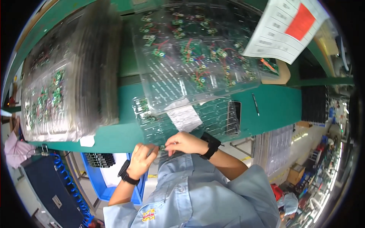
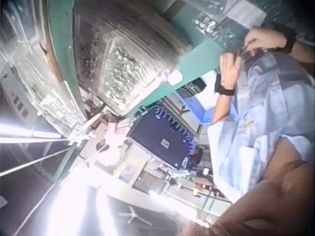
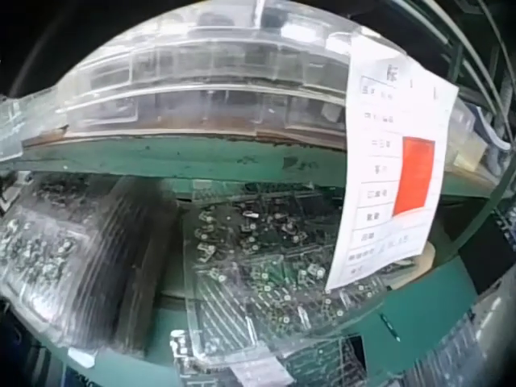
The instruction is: The person picks up circuit boards from a tray, turns them over, and places them into a larger plastic tray. After filling the tray, the person carries it to a storage area and stacks it on top of other trays.
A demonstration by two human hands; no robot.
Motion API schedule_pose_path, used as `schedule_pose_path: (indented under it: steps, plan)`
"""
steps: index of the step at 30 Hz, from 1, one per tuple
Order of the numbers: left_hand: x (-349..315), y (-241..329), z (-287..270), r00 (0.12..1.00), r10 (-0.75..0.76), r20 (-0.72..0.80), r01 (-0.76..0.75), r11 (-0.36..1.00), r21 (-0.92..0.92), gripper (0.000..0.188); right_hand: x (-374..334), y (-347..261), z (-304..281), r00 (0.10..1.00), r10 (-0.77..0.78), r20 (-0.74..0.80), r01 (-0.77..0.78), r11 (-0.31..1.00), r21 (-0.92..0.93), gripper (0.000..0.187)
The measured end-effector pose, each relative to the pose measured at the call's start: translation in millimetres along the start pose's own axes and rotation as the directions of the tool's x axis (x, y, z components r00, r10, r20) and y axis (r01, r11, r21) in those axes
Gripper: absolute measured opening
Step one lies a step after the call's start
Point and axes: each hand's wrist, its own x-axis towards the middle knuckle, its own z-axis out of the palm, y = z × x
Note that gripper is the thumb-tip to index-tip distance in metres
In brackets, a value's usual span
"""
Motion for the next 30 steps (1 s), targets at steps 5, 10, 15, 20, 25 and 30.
schedule_pose_path:
  steps: [5,10,15,20,25,30]
  plan:
    - [-9,-46,44,0.997,-0.072,-0.026,0.075,0.991,0.114,0.033,48,48,-12,0.987,-0.011,-0.161,0.038,0.986,0.163,0.019]
    - [-11,-75,68,0.995,-0.102,-0.022,0.104,0.968,0.23,0.034,76,63,-8,0.862,-0.193,-0.469,0.004,0.928,-0.373,0.014]
    - [-8,-62,58,0.991,-0.109,-0.079,0.126,0.955,0.267,0.034,70,40,15,0.69,-0.535,-0.487,0.03,0.694,-0.719,0.012]
    - [-6,-63,62,0.99,-0.044,-0.134,0.078,0.962,0.261,0.036,68,48,15,0.788,-0.545,-0.285,0.032,0.499,-0.866,0.021]
    - [-11,-71,77,0.988,-0.154,-0.03,0.156,0.939,0.307,0.038,77,69,6,0.7,-0.69,-0.187,0.038,0.297,-0.954,0.025]
    - [-6,-66,82,0.985,-0.175,0.004,0.164,0.929,0.331,0.043,76,76,6,0.775,-0.63,-0.043,0.042,0.119,-0.992,0.025]
